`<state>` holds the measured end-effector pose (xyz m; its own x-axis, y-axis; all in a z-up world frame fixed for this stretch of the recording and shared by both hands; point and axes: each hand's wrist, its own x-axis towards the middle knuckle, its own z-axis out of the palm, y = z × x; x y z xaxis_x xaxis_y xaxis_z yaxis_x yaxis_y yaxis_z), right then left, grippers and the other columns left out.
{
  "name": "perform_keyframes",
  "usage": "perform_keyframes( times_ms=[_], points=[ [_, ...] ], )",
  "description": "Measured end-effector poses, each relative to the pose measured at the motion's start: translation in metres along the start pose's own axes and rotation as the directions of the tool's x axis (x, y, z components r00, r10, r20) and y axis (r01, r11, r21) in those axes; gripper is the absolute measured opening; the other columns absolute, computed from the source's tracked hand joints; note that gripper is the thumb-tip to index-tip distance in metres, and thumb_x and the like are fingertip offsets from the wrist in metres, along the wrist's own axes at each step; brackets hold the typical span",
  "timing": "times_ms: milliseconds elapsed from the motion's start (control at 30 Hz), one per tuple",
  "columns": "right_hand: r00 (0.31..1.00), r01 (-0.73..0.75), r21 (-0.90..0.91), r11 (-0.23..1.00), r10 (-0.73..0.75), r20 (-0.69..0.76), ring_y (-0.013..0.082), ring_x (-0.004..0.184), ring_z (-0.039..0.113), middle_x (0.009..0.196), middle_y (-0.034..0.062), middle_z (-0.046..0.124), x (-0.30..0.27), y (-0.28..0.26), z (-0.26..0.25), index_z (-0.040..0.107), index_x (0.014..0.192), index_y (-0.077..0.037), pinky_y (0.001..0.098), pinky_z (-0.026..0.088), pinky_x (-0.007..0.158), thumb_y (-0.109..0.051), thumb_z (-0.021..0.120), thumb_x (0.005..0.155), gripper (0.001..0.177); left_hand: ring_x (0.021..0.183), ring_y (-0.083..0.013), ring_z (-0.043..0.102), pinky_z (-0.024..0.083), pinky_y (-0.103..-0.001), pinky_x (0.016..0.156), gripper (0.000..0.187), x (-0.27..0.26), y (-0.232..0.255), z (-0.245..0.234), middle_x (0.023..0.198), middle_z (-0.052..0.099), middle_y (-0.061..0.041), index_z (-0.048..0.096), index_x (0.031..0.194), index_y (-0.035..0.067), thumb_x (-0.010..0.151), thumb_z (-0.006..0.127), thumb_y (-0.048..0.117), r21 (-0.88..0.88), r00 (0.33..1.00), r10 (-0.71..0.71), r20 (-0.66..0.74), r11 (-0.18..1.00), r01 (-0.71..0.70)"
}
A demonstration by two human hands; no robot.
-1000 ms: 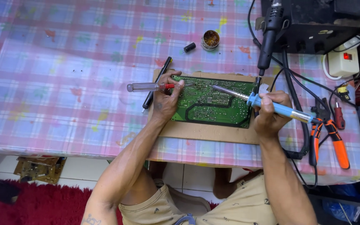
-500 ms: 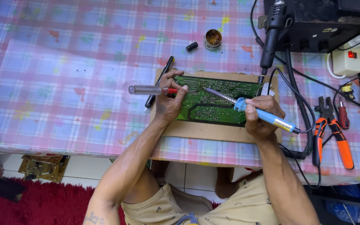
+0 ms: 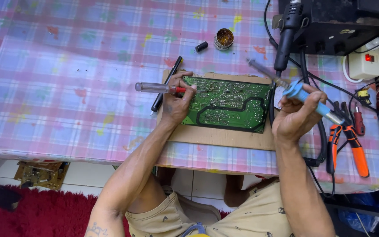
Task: The person uses a soldering iron to apply solder to various points on a green circuit board. They occasionally use a screwdriver to assist with the components and dip the soldering iron tip into a small container of flux or solder paste.
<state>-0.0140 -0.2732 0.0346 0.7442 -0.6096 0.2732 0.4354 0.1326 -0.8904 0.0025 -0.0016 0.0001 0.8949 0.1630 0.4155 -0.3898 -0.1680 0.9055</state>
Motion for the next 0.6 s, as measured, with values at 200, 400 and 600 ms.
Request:
perform_keyframes(
  times_ms=[200, 400, 600],
  points=[
    [0.982, -0.167, 0.12, 0.979, 0.153, 0.114, 0.016, 0.08, 0.078, 0.086, 0.0076, 0.072, 0.011, 0.018, -0.008, 0.055, 0.132, -0.014, 0.0211, 0.068, 0.071, -0.048, 0.051, 0.106, 0.043, 0.117, -0.0339, 0.062, 0.04, -0.045, 0.105, 0.022, -0.001, -0.028, 0.001, 0.121, 0.065, -0.02, 0.063, 0.08, 0.003, 0.095, 0.076, 0.013, -0.104, 0.999, 0.052, -0.016, 0.993, -0.053],
    [0.956, 0.026, 0.05, 0.998, -0.039, 0.292, 0.0238, 0.083, 0.076, 0.089, 0.0174, 0.07, 0.0, 0.022, -0.002, 0.052, 0.133, 0.003, 0.0315, 0.069, 0.075, -0.018, 0.068, 0.106, 0.038, 0.121, -0.0378, 0.061, 0.041, -0.05, 0.105, 0.025, 0.0, -0.019, 0.001, 0.124, 0.065, -0.021, 0.062, 0.081, 0.003, 0.097, 0.075, 0.017, -0.057, 1.0, 0.011, 0.007, 0.998, -0.011],
    [0.926, 0.193, -0.022, 0.981, -0.175, 0.335, 0.0219, 0.081, 0.07, 0.088, 0.0195, 0.066, 0.007, 0.031, -0.003, 0.061, 0.123, 0.008, 0.0332, 0.065, 0.078, -0.015, 0.068, 0.105, 0.029, 0.127, -0.0445, 0.057, 0.04, -0.061, 0.108, 0.027, 0.0, -0.004, -0.004, 0.129, 0.063, -0.021, 0.063, 0.083, 0.005, 0.098, 0.074, 0.024, -0.031, 0.997, -0.08, -0.004, 0.996, 0.08]
  ],
)
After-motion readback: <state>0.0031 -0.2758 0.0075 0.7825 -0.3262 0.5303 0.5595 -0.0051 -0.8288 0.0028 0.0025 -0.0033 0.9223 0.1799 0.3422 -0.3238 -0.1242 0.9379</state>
